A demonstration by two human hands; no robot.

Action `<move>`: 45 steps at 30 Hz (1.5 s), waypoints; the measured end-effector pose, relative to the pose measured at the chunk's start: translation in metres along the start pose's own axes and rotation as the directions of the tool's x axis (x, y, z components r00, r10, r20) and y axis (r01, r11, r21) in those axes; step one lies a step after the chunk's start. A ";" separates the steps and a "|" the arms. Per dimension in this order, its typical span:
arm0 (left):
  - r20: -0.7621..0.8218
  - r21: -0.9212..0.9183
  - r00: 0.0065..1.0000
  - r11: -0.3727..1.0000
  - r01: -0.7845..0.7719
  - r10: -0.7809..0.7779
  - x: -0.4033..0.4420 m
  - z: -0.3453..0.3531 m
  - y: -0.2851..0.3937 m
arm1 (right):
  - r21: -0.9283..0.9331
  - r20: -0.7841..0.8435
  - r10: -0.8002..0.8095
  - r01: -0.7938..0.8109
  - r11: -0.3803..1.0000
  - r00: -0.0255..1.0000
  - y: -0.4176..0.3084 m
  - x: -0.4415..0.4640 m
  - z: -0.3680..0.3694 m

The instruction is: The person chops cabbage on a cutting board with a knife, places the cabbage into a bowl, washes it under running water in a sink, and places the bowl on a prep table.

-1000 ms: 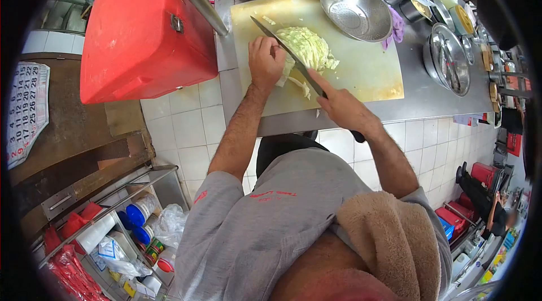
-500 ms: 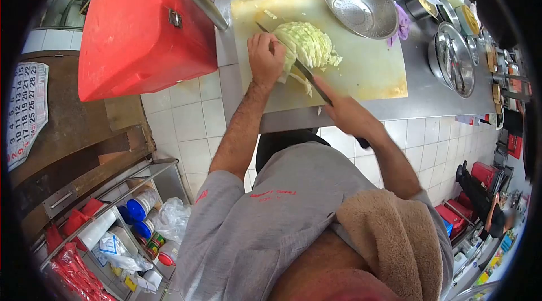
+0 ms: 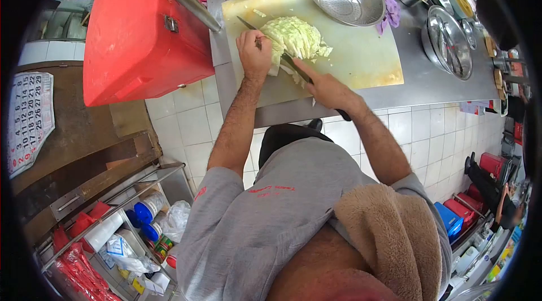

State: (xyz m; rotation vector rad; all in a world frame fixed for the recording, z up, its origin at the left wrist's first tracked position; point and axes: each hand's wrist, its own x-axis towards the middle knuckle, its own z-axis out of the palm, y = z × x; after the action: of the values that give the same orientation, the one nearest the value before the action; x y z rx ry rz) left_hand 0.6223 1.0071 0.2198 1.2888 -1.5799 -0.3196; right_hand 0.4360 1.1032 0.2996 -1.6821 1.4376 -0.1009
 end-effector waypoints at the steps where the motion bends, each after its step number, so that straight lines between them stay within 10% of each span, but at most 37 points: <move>1: 0.001 0.002 1.000 1.000 -0.012 0.012 0.000 0.000 -0.001 | 0.008 -0.007 0.001 -0.001 1.000 1.000 -0.003 -0.004 -0.005; 19: 0.037 0.116 0.999 0.993 -0.006 0.002 -0.020 -0.006 0.024 | -0.066 -0.129 -0.254 0.247 0.967 0.959 0.049 -0.036 -0.003; 31: 0.057 -0.027 0.998 1.000 -0.003 0.004 -0.018 -0.007 0.013 | 0.177 -0.035 0.035 -0.029 0.984 0.999 0.013 -0.079 0.013; 45: 0.058 -0.053 0.998 0.999 0.014 -0.011 -0.018 -0.005 0.006 | 0.064 -0.028 0.014 -0.012 0.998 1.000 0.082 -0.176 -0.013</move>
State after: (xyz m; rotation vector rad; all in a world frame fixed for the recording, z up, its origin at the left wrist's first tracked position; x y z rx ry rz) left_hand 0.6211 1.0262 0.2169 1.2591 -1.6022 -0.4076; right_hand 0.3099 1.2473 0.3358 -1.6247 1.4517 -0.1624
